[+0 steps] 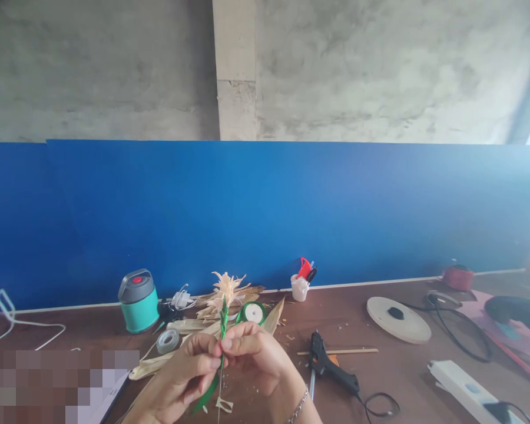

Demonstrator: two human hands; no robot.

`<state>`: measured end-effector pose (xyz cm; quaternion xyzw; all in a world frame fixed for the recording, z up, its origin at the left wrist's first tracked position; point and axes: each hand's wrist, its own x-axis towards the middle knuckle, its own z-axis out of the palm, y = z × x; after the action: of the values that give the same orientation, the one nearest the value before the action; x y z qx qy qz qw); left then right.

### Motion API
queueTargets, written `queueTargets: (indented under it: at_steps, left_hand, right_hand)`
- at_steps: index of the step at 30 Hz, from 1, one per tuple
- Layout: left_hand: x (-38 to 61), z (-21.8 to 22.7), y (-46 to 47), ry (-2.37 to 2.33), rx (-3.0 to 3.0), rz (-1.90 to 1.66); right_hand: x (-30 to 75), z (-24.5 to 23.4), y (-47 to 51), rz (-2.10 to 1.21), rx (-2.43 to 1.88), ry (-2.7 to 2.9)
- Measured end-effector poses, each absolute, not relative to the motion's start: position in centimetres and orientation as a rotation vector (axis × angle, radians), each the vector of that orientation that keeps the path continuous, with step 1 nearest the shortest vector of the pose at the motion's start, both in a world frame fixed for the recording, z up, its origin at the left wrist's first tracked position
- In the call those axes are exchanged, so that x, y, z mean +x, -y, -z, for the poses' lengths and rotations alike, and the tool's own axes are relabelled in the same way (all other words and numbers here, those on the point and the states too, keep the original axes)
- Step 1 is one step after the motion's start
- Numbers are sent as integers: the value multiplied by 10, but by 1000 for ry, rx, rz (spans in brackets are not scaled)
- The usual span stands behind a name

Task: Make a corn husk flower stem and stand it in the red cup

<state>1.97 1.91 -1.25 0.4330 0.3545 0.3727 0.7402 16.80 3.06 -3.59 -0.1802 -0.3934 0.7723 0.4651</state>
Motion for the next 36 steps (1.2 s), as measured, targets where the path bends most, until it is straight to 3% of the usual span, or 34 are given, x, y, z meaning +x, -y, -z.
queueTargets:
  at_steps: [16,21,36]
  left_hand:
    - [20,19,-28,-949,1072,-1188]
    - [23,17,-24,-1038,1116,-1141]
    - [25,13,-18,-874,937,-923]
  right_hand:
    - [159,17,-21,-1595,-815,1095]
    - [158,16,-21,-1462,-783,1082]
    - [171,28,-30,-1726,-682,939]
